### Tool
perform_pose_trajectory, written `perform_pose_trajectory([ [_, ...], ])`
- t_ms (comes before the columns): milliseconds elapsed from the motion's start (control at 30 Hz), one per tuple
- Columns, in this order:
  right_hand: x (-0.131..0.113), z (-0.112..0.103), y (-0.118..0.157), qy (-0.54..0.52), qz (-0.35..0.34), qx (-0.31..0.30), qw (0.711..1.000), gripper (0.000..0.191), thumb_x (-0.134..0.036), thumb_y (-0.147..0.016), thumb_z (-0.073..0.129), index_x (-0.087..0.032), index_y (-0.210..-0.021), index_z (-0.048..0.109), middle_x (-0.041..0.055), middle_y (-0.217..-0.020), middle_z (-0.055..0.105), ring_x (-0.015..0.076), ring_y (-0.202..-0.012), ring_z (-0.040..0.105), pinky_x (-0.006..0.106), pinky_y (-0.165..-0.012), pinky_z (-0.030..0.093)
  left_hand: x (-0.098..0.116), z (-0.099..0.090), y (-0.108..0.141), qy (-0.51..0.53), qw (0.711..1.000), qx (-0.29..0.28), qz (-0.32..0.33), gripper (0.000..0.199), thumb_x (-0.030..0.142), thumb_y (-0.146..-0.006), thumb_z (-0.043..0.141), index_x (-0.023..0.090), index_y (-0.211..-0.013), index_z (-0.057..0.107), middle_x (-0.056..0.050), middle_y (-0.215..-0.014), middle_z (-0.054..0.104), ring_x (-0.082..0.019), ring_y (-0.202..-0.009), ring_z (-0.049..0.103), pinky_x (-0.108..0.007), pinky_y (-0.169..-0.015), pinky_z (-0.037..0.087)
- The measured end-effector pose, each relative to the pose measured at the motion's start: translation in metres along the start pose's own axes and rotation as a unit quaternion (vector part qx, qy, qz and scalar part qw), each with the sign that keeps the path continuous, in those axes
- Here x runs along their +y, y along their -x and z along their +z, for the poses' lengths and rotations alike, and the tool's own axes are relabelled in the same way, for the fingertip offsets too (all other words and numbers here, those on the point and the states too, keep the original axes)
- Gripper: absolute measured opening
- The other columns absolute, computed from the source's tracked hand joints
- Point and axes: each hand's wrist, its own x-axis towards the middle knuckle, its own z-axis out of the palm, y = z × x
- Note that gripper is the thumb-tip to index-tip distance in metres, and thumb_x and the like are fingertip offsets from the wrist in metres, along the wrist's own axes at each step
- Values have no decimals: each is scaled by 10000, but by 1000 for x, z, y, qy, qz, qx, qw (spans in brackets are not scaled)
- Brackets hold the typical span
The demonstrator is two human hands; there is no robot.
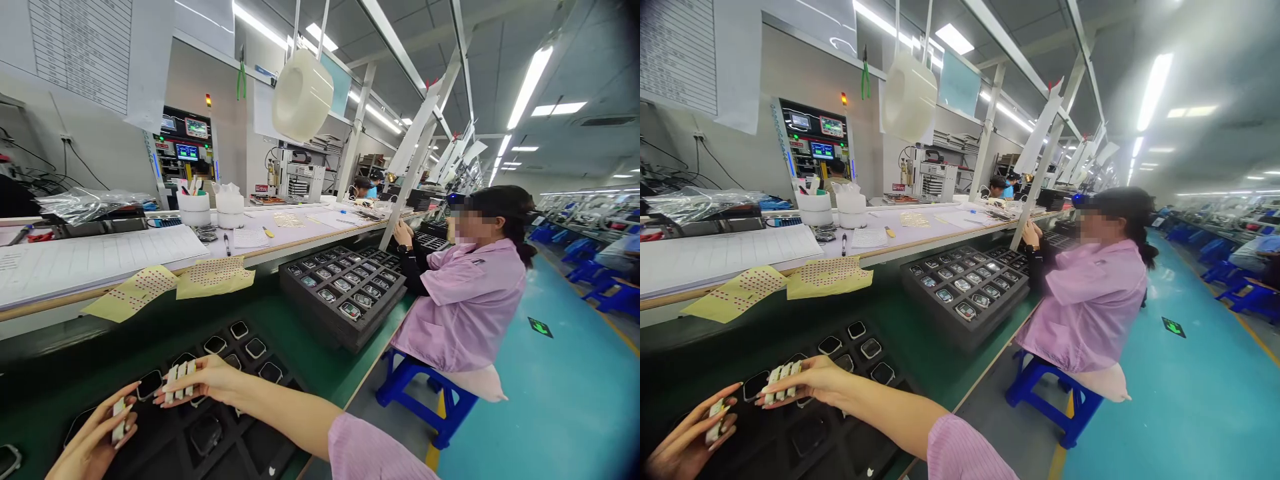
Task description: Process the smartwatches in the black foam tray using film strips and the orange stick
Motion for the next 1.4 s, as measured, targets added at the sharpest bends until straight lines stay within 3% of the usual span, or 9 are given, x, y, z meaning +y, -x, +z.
perform_pose_trajectory([
  [100, 4, 2, 0, 6, 0, 24, 1000, 456, -220, -377, 894, -76, -735, 653, 88, -745, 673, 174, -637, 672, 294, -665, 563, -3, -2, 5, 58, 997, -33, 28, 408, 292, -378, 780, 327, -783, 741, 18, -797, 667, -245, -799, 564, -274, -546, 482],
  [200, 7, 5, 3, 30, -8, 66, 997, 426, -207, -430, 869, -73, -772, 655, 83, -722, 674, 182, -647, 678, 338, -720, 559, -2, 2, 16, 105, 991, -70, 52, 393, 238, -476, 760, 199, -866, 732, -13, -742, 608, -148, -645, 521, -224, -498, 414],
  [267, 10, 4, 2, 33, 4, 58, 998, 412, -199, -456, 857, -85, -798, 658, 89, -757, 689, 188, -687, 688, 338, -743, 556, -2, 4, 19, 134, 985, -79, 75, 362, 215, -509, 742, 153, -866, 726, -11, -709, 573, -102, -574, 464, -201, -469, 359],
  [367, 16, -2, 0, 39, 14, 56, 998, 393, -185, -479, 844, -97, -817, 664, 91, -773, 703, 210, -732, 698, 366, -784, 553, -7, 2, 18, 160, 977, -94, 101, 327, 180, -550, 714, 141, -875, 720, 1, -691, 528, -81, -553, 432, -188, -457, 313],
  [500, 22, -7, 0, 38, 31, 43, 998, 351, -183, -537, 822, -127, -847, 667, 81, -811, 716, 226, -826, 704, 390, -866, 534, -16, -1, 17, 190, 968, -134, 90, 299, 145, -584, 692, 152, -883, 711, 16, -698, 499, -58, -549, 417, -175, -472, 292],
  [700, 26, -9, 3, 58, 33, 46, 997, 344, -185, -537, 827, -140, -847, 682, 134, -856, 737, 301, -899, 700, 471, -887, 537, -25, -2, 15, 180, 974, -110, 82, 274, 119, -598, 697, 135, -872, 696, 34, -673, 503, -47, -515, 400, -189, -467, 282],
  [867, 33, -20, -3, 46, 45, 29, 997, 327, -161, -567, 824, -141, -866, 694, 131, -871, 741, 294, -898, 705, 436, -886, 553, -27, -1, 18, 147, 981, -88, 96, 177, 138, -781, 547, 99, -898, 674, 39, -682, 503, -38, -529, 410, -236, -488, 230],
  [1067, 38, -28, -9, 31, 56, 15, 998, 286, -132, -599, 807, -121, -868, 711, 162, -917, 734, 281, -882, 709, 402, -866, 565, -27, -5, 15, 119, 984, -92, 97, 281, 168, -627, 706, 142, -905, 676, 11, -743, 493, -61, -562, 411, -213, -479, 263],
  [1400, 27, -9, 2, 38, 31, 25, 998, 279, -167, -554, 822, -144, -804, 701, 116, -829, 739, 273, -838, 714, 424, -867, 558, -23, -7, 15, 93, 984, -98, 113, 352, 239, -592, 656, 155, -934, 654, 11, -739, 462, -71, -575, 389, -209, -504, 273],
])
